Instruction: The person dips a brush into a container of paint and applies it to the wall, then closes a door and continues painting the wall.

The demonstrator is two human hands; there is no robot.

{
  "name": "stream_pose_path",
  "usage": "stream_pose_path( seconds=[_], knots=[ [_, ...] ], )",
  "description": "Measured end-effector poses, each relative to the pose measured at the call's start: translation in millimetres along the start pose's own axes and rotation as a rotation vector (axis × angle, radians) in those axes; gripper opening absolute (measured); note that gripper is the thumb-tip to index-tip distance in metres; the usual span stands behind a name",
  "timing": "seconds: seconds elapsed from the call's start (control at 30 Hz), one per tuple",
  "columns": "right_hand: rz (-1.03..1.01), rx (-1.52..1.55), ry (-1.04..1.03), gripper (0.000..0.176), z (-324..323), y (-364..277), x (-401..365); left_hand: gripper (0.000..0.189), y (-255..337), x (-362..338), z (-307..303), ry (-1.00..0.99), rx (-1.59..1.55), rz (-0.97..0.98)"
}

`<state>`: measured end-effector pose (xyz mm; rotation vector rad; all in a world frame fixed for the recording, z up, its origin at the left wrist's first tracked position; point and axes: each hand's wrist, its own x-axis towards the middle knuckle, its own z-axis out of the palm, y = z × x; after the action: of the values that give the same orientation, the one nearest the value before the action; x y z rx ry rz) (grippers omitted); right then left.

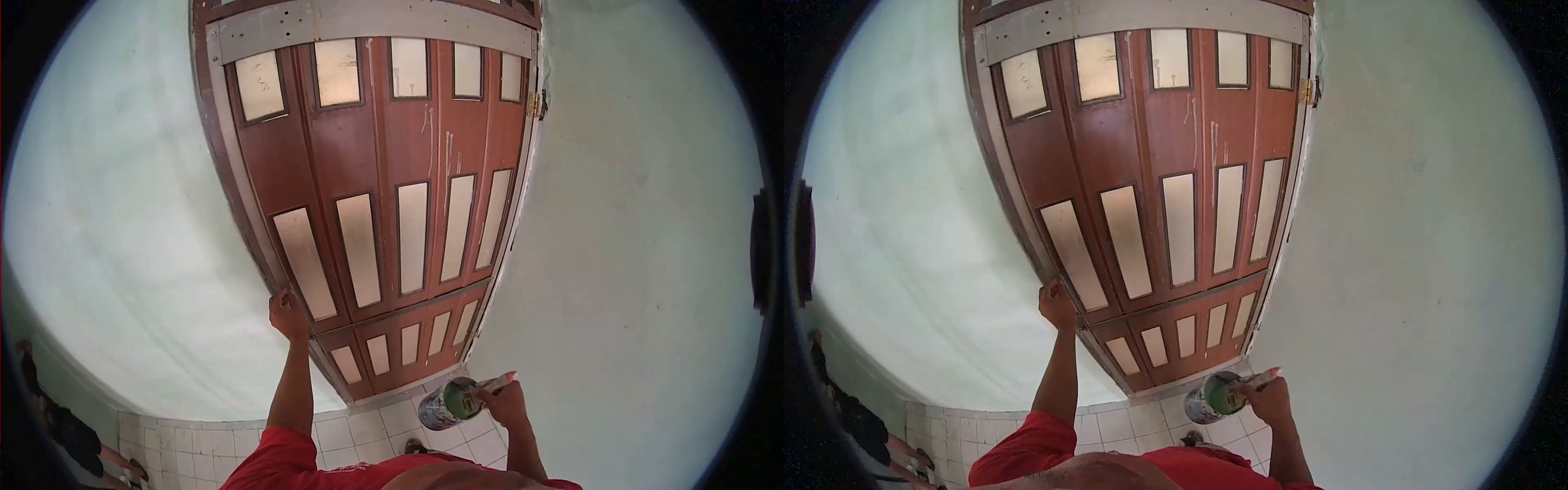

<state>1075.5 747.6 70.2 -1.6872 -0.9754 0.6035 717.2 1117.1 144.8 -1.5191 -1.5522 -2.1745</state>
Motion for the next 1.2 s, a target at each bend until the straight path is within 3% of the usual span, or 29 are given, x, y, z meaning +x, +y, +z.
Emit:
stream_pose_path(
  seconds=[0.2, 0.27, 0.33, 0.43, 0.53, 0.6, 0.7, 0.8, 0.97, 1.03, 1.1, 1.17, 1.2],
  knots=[
    [-0.069, -0.016, -0.01, 0.035, 3.8, 2.3, 15.6, 0.041, 24.2, -39.7, -14.9, -0.04, 0.024, 0.042],
    [-0.112, 0.007, -0.028, 0.019, 3.7, -6.6, 10.2, 0.046, 19.8, -45.1, -17.5, -0.012, 0.089, 0.133],
    [0.044, -0.217, -0.039, 0.018, 2.3, -13.5, 5.5, 0.047, 21.1, -41.4, -14.7, -0.078, 0.118, 0.118],
    [0.022, -0.076, 0.089, 0.022, -13.5, -52.1, -48.4, 0.051, 41.9, -57.5, -35.1, -0.165, 0.124, 0.146],
    [0.13, -0.064, 0.137, 0.032, 3.5, -42.4, -36.0, 0.058, 9.9, -47.0, -24.0, -0.221, 0.068, 0.129],
    [0.149, -0.11, 0.083, 0.036, 8.2, -43.2, -34.9, 0.061, -0.3, -43.3, -15.9, -0.236, 0.121, 0.205],
    [0.227, -0.266, 0.025, 0.039, 1.7, -61.7, -31.1, 0.065, 19.8, -42.4, -21.9, -0.287, 0.106, 0.127],
    [0.155, -0.245, 0.051, 0.039, 0.9, -55.9, -20.2, 0.067, 27.0, -48.0, -28.0, -0.33, 0.086, 0.105],
    [0.211, -0.228, 0.053, 0.035, 4.8, -97.8, -37.4, 0.069, 26.0, -55.5, -36.3, -0.348, 0.016, 0.184],
    [0.185, -0.148, 0.088, 0.036, 5.0, -95.4, -35.1, 0.078, 34.9, -69.7, -37.4, -0.44, -0.061, 0.098],
    [0.161, -0.129, 0.099, 0.036, 4.0, -91.9, -33.9, 0.09, 66.4, -95.5, -50.8, -0.74, -0.389, -0.174],
    [0.159, -0.1, 0.145, 0.037, 1.8, -88.0, -36.3, 0.111, 61.4, -124.8, -53.1, -1.268, -0.505, -0.213],
    [0.164, -0.141, 0.144, 0.038, -0.7, -87.0, -36.3, 0.119, 63.0, -143.3, -56.7, -1.427, -0.578, -0.135]
  ],
)
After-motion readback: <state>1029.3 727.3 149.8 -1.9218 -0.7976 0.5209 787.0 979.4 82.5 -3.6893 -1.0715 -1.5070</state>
